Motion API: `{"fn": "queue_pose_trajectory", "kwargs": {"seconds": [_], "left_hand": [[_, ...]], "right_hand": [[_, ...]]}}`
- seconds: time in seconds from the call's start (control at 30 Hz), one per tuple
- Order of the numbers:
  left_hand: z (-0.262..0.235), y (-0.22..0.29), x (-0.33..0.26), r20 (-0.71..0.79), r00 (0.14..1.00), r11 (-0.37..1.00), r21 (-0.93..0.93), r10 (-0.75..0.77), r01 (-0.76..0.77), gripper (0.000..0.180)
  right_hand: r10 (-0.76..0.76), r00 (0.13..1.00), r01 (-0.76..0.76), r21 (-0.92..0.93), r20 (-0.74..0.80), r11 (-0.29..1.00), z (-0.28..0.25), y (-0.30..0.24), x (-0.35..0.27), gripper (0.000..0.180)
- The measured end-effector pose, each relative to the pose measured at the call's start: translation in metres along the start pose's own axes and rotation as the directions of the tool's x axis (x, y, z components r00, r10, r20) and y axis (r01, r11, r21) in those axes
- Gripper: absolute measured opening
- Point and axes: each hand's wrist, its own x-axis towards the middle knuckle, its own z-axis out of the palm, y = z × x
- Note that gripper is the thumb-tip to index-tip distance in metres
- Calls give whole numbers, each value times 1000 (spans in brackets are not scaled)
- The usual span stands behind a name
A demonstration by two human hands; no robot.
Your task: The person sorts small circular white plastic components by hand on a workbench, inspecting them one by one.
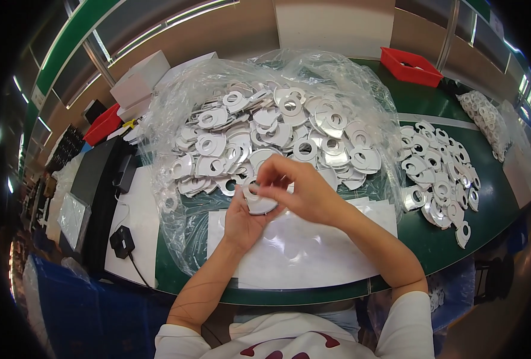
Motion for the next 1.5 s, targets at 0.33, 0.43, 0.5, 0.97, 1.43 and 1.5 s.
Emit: {"fn": "queue_pose_trajectory", "kwargs": {"seconds": [0.33, 0.43, 0.5, 0.97, 1.43, 1.5], "left_hand": [[-8, -4, 8, -100, 984, 989, 21, -144, 147, 53], [-8, -4, 8, -94, 985, 989, 15, -146, 148, 52], [-8, -4, 8, -94, 985, 989, 23, -146, 149, 52], [-9, -4, 6, -105, 983, 988, 5, -151, 152, 52], [-8, -4, 7, -121, 981, 988, 15, -149, 152, 51], [-8, -5, 7, -130, 981, 988, 21, -147, 151, 51]], "right_hand": [[317, 948, -298, 303, -12, 905, 14, 65, 3, 19], [322, 946, -302, 300, -20, 905, 15, 68, 3, 20], [305, 952, -283, 281, -36, 917, 16, 72, 3, 20], [312, 948, -278, 307, -66, 910, 18, 76, 3, 20], [328, 942, -287, 339, -70, 896, 19, 74, 3, 18], [318, 945, -278, 328, -74, 903, 19, 75, 3, 18]]}}
